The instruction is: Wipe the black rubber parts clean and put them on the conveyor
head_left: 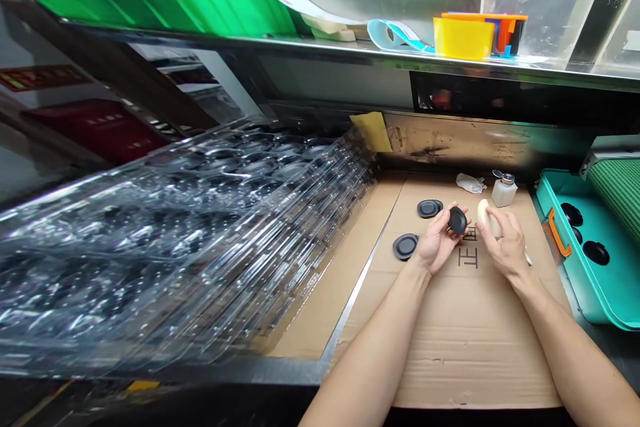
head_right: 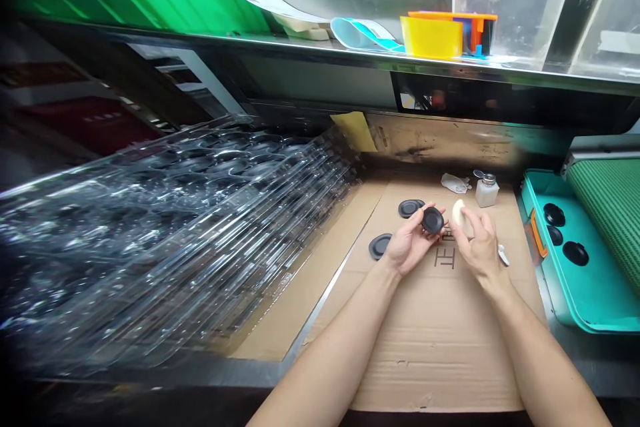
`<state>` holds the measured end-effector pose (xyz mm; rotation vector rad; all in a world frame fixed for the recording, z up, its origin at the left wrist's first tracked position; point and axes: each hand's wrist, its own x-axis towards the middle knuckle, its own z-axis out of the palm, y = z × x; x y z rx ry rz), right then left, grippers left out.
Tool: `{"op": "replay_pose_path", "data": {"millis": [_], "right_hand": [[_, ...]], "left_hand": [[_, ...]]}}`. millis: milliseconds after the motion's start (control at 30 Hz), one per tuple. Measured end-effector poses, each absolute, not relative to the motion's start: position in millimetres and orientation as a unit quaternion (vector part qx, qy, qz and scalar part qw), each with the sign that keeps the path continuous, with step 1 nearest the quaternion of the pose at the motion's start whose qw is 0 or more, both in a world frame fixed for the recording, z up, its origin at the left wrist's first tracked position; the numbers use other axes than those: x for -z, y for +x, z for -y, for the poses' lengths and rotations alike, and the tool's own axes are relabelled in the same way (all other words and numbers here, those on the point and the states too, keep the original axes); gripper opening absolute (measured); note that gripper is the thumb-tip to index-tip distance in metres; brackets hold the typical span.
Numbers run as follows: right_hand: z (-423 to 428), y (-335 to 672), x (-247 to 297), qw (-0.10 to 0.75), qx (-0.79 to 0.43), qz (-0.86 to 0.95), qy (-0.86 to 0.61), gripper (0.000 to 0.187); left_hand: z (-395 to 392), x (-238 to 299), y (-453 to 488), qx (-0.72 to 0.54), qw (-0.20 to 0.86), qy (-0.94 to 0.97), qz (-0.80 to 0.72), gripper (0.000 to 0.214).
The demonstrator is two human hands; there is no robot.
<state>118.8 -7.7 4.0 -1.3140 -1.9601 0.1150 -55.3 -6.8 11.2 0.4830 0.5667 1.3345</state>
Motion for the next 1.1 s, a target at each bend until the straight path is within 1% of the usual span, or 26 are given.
{"op": "replay_pose_path", "data": {"millis": [67,133,200,267,333,400,500,533,600,667,867,967,1100], "right_hand": [[12.4,112.6,-4.3,0.349,-0.071,0.814,-0.459,0.041],[14.5,110.5,-2.7,0.292,-0.051,0.845,-0.444,0.037],[12.7,113.7,-0.6,0.252,-0.004,0.832,-0.494,0.032],[8.8,119.6,1.6,0.238,0.023,0.801,-0.549,0.031],[5.7,124.0,4.0,0.243,0.025,0.785,-0.569,0.032],[4.7,124.4,7.3,0.245,0.018,0.789,-0.563,0.031],[5.8,119.9,14.1,0.217,-0.001,0.813,-0.54,0.022],[6.2,118.3,16.3,0.209,-0.008,0.818,-0.536,0.02],[6.6,116.0,19.6,0.206,-0.013,0.818,-0.537,0.017],[6.7,115.3,20.8,0.209,-0.015,0.815,-0.541,0.016],[6.5,116.7,18.0,0.201,-0.014,0.816,-0.542,0.015],[6.0,117.0,16.7,0.193,-0.008,0.82,-0.539,0.019],[5.6,118.1,15.7,0.186,-0.006,0.826,-0.532,0.021]], "left_hand": [[5.0,-5.6,-50.7,-0.592,0.733,0.213,-0.258,0.032],[2.7,-0.5,-49.3,-0.58,0.749,0.193,-0.255,0.031],[0.1,3.5,-50.5,-0.581,0.749,0.175,-0.268,0.03],[-1.2,5.8,-51.3,-0.597,0.719,0.188,-0.302,0.028],[1.2,5.5,-49.3,-0.627,0.647,0.255,-0.352,0.03],[8.1,2.7,-44.5,-0.656,0.523,0.364,-0.405,0.045],[23.5,-4.4,-35.7,-0.641,0.337,0.522,-0.45,0.069],[28.5,-6.9,-33.3,-0.63,0.296,0.557,-0.453,0.074],[35.9,-10.9,-29.7,-0.616,0.252,0.594,-0.453,0.08],[39.5,-13.0,-28.1,-0.616,0.242,0.597,-0.454,0.086],[35.3,-8.6,-30.3,-0.614,0.274,0.566,-0.478,0.099],[31.5,-5.4,-32.6,-0.607,0.276,0.565,-0.486,0.099],[28.1,-2.9,-36.1,-0.604,0.257,0.581,-0.481,0.093]]}}
